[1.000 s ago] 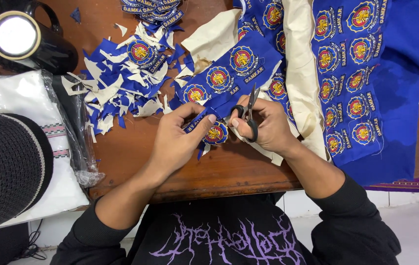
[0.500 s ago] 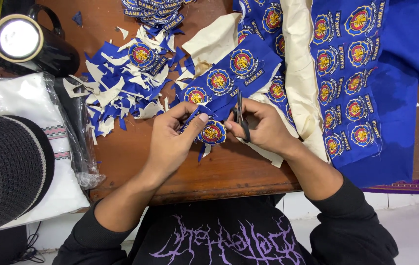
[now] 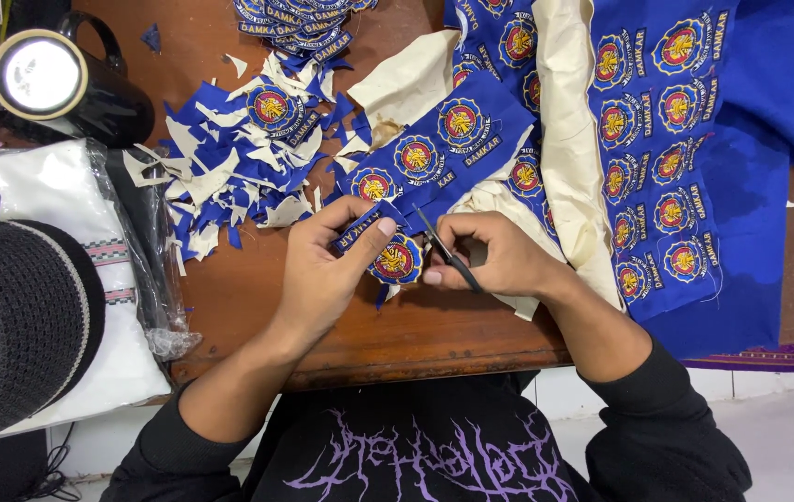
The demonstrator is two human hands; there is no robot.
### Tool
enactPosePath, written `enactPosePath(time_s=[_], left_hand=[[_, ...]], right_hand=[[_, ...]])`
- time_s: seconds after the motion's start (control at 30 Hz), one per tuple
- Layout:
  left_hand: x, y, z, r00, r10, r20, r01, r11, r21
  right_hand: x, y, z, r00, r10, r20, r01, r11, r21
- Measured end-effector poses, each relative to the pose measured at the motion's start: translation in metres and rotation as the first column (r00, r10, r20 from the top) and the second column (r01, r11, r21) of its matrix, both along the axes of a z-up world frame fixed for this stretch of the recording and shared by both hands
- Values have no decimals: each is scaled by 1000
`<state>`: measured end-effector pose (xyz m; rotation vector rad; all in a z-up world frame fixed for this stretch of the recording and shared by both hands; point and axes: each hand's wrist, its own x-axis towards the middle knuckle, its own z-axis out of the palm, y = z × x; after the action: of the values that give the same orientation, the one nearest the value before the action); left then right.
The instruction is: Cutting out embroidered patches from a blue fabric sheet using scissors
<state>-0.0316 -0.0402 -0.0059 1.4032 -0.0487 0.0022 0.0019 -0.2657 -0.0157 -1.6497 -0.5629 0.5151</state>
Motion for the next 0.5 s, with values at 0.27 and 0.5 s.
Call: enactPosePath(time_s=[0.27, 0.5], left_hand=[[-3, -1, 12, 998, -46, 32, 46, 999, -21], [3, -4, 21, 998, -67, 9, 68, 996, -56]], right_hand=[[8, -14, 13, 994, 31, -100, -30, 1000, 4], [0, -10, 11, 988, -78, -134, 82, 996, 21]])
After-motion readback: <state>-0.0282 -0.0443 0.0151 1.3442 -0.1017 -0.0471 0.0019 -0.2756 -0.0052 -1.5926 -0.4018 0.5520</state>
